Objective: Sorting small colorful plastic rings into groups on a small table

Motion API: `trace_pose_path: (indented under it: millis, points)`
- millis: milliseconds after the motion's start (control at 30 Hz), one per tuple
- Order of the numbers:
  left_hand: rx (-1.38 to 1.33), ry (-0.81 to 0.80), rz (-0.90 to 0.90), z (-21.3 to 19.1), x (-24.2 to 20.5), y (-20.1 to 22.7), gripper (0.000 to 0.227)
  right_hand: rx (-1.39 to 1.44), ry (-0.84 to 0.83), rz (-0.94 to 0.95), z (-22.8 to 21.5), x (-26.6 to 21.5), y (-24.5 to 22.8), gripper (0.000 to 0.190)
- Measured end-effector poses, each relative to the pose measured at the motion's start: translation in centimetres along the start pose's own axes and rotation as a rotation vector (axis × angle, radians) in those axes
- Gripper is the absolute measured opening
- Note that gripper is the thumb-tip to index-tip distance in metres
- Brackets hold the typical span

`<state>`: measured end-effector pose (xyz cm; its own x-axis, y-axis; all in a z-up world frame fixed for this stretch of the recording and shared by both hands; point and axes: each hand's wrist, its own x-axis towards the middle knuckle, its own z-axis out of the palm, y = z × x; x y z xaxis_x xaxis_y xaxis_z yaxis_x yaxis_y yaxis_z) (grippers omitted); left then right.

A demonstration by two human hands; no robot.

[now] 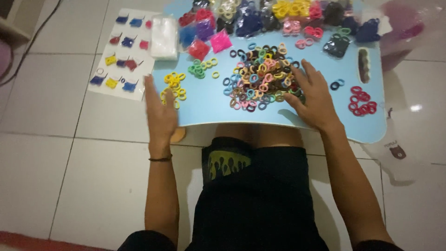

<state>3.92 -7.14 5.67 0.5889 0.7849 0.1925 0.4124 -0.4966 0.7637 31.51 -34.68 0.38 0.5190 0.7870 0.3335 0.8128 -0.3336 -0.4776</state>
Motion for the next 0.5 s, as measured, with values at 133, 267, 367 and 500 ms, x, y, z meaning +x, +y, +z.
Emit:
trace_pose_path:
  millis: [133,267,367,500]
  points:
    - [-0.052,0.359,0.035,-2.2,2.8,-11.0,0.05,0.008,-0.006,0.002,0.3,0.2,0.5,0.072]
    - [0.152,0.461,-0.169,-0.6,6.2,-25.7,0.04,0.038,-0.015,0.015,0.2,0.0,0.3,0.071]
    - [0.344,0.125,-0.153,3.5,8.3,-36.7,0.051,0.026,-0.001,0.012,0.1,0.4,0.5,0.071]
    - [-0.973,0.202,-0.586,7.1,4.7,-35.9,0.057,0.035,0.023,-0.012,0.4,0.0,0.7,0.073]
